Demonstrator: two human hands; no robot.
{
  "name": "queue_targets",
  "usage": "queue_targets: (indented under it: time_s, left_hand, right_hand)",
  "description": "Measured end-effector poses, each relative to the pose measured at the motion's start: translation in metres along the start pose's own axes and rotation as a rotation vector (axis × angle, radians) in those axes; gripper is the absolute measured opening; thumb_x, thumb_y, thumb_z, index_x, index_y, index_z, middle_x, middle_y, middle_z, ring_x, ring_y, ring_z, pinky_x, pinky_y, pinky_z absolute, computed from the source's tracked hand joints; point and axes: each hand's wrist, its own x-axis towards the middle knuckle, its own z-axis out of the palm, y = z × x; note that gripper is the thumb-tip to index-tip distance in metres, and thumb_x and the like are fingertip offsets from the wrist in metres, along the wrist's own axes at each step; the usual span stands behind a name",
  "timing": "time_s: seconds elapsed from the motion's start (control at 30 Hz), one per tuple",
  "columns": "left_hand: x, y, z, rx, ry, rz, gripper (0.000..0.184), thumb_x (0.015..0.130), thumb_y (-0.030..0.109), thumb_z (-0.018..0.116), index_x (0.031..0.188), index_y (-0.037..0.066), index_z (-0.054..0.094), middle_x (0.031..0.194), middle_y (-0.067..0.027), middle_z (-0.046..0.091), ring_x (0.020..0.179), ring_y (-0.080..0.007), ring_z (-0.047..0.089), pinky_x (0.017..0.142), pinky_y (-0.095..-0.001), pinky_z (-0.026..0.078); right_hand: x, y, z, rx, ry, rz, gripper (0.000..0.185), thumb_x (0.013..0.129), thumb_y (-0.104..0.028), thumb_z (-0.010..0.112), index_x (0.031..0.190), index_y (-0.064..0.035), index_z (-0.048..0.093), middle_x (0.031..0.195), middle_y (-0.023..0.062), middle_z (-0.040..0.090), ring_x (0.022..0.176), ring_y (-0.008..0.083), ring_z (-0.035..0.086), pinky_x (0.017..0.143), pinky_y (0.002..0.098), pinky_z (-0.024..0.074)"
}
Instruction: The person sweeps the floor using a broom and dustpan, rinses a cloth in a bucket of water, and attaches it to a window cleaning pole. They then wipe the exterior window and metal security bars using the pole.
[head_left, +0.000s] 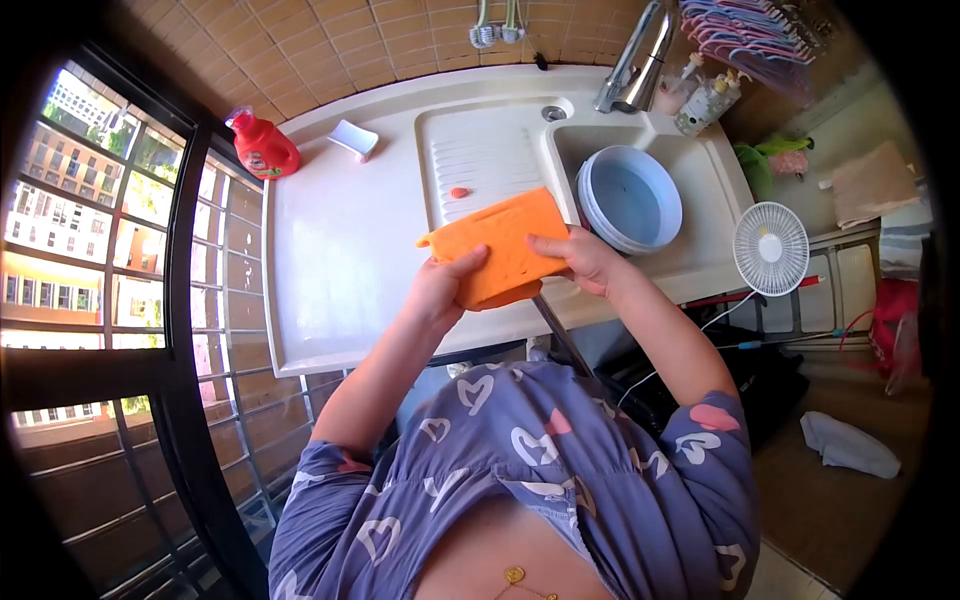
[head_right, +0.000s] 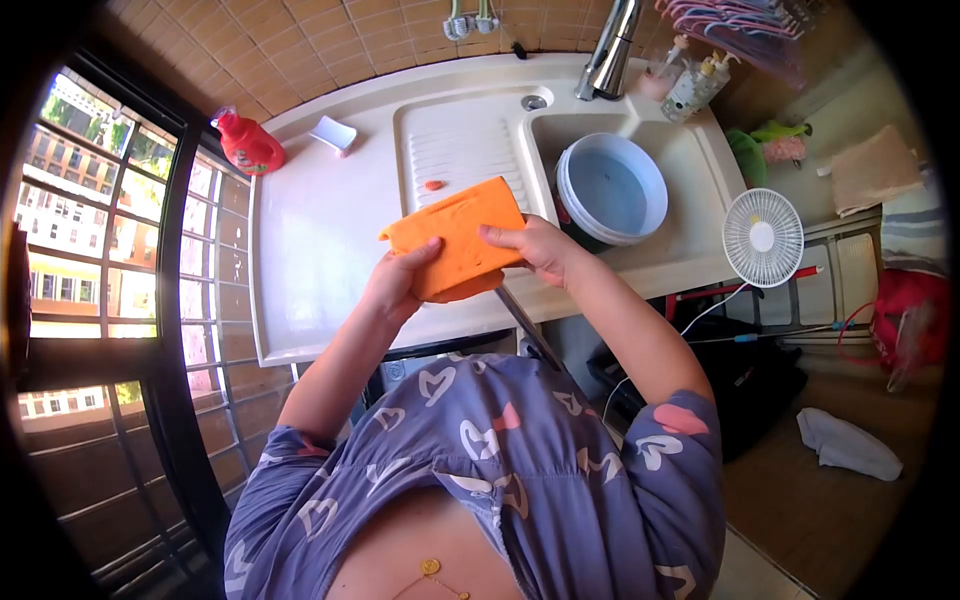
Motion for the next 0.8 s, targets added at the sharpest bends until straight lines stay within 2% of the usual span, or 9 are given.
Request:
queue_targets:
  time_s: [0.1, 0.2, 0.27, 0.37, 0.5, 0.57, 0.7, 0.77, 0.8]
  left_hand:
    - [-0.004, 0.0, -0.001, -0.028, 0.035, 0.052, 0.044, 0.089, 0.012, 0.068, 0.127, 0.0, 0.05, 0.122, -0.0142, 0.06, 0.111, -0.0269, 0.061, 0.096, -0.0405, 0.051]
    - [-0.006, -0.001, -0.006, -0.046, -0.007, 0.104, 0.041, 0.089, 0.007, 0.066, 0.126, 0.0, 0.05, 0.122, -0.014, 0.06, 0.11, -0.0269, 0.062, 0.092, -0.0401, 0.054]
    - [-0.004, 0.0, -0.004, -0.039, -0.034, 0.136, 0.041, 0.089, 0.005, 0.066, 0.126, 0.0, 0.05, 0.12, -0.0141, 0.061, 0.108, -0.0266, 0.063, 0.092, -0.0391, 0.054]
    - [-0.006, 0.001, 0.003, -0.014, -0.031, 0.134, 0.04, 0.089, 0.004, 0.065, 0.125, 0.0, 0.05, 0.119, -0.0141, 0.062, 0.107, -0.0263, 0.063, 0.092, -0.0386, 0.054]
    - [0.003, 0.002, 0.014, 0.034, -0.025, 0.141, 0.039, 0.089, 0.003, 0.065, 0.125, 0.0, 0.05, 0.119, -0.0142, 0.062, 0.107, -0.0262, 0.063, 0.092, -0.0386, 0.054]
    - [0.004, 0.006, 0.02, 0.03, -0.055, 0.126, 0.039, 0.089, 0.005, 0.065, 0.124, 0.0, 0.05, 0.118, -0.0138, 0.062, 0.107, -0.0262, 0.064, 0.091, -0.0386, 0.055]
    - [-0.01, 0.023, 0.03, 0.022, -0.102, 0.028, 0.04, 0.09, 0.012, 0.066, 0.124, 0.001, 0.05, 0.118, -0.0132, 0.061, 0.108, -0.0262, 0.063, 0.091, -0.0394, 0.055]
    - [-0.016, 0.031, 0.028, -0.064, -0.105, -0.001, 0.043, 0.09, 0.019, 0.066, 0.125, 0.001, 0.049, 0.119, -0.013, 0.06, 0.109, -0.026, 0.062, 0.09, -0.0393, 0.055]
    - [-0.015, 0.03, 0.026, 0.017, -0.138, 0.031, 0.046, 0.091, 0.024, 0.065, 0.128, 0.002, 0.047, 0.122, -0.0136, 0.058, 0.112, -0.0251, 0.06, 0.092, -0.0385, 0.053]
  right_hand:
    - [0.006, 0.0, 0.003, 0.088, 0.013, 0.036, 0.048, 0.092, -0.022, 0.066, 0.132, -0.0036, 0.048, 0.124, 0.0066, 0.06, 0.115, 0.0184, 0.059, 0.094, 0.0347, 0.0484]
    - [0.01, 0.003, 0.008, 0.086, -0.024, -0.071, 0.048, 0.091, -0.02, 0.067, 0.132, -0.0023, 0.048, 0.125, 0.0075, 0.06, 0.114, 0.0188, 0.059, 0.094, 0.0346, 0.0487]
    - [0.011, 0.0, 0.008, 0.083, 0.004, -0.143, 0.043, 0.089, -0.018, 0.069, 0.125, -0.0004, 0.055, 0.118, 0.0096, 0.064, 0.109, 0.0188, 0.062, 0.095, 0.0346, 0.0484]
    - [0.012, -0.012, -0.005, 0.062, -0.131, -0.045, 0.041, 0.088, -0.016, 0.069, 0.124, 0.0005, 0.056, 0.116, 0.0099, 0.065, 0.108, 0.0192, 0.063, 0.094, 0.034, 0.0492]
    - [0.006, -0.017, -0.013, 0.065, -0.109, -0.02, 0.04, 0.088, -0.013, 0.069, 0.123, 0.0011, 0.056, 0.117, 0.0102, 0.065, 0.107, 0.0198, 0.063, 0.093, 0.0337, 0.0499]
    - [-0.002, -0.019, -0.007, 0.042, 0.0, -0.11, 0.039, 0.088, -0.012, 0.068, 0.123, 0.0009, 0.056, 0.117, 0.0104, 0.065, 0.106, 0.0202, 0.064, 0.092, 0.0341, 0.0504]
    - [-0.014, -0.026, -0.005, 0.112, 0.003, -0.124, 0.039, 0.088, -0.011, 0.066, 0.124, 0.0007, 0.055, 0.118, 0.0102, 0.064, 0.106, 0.0204, 0.064, 0.093, 0.0347, 0.0508]
    - [-0.018, -0.029, -0.002, 0.197, 0.027, -0.171, 0.038, 0.089, -0.012, 0.065, 0.124, 0.0001, 0.055, 0.118, 0.0099, 0.064, 0.105, 0.0202, 0.064, 0.092, 0.0348, 0.0511]
    - [-0.021, -0.031, 0.001, 0.2, 0.027, -0.175, 0.038, 0.089, -0.012, 0.065, 0.124, 0.0001, 0.055, 0.118, 0.0099, 0.064, 0.105, 0.0202, 0.064, 0.092, 0.0348, 0.0511]
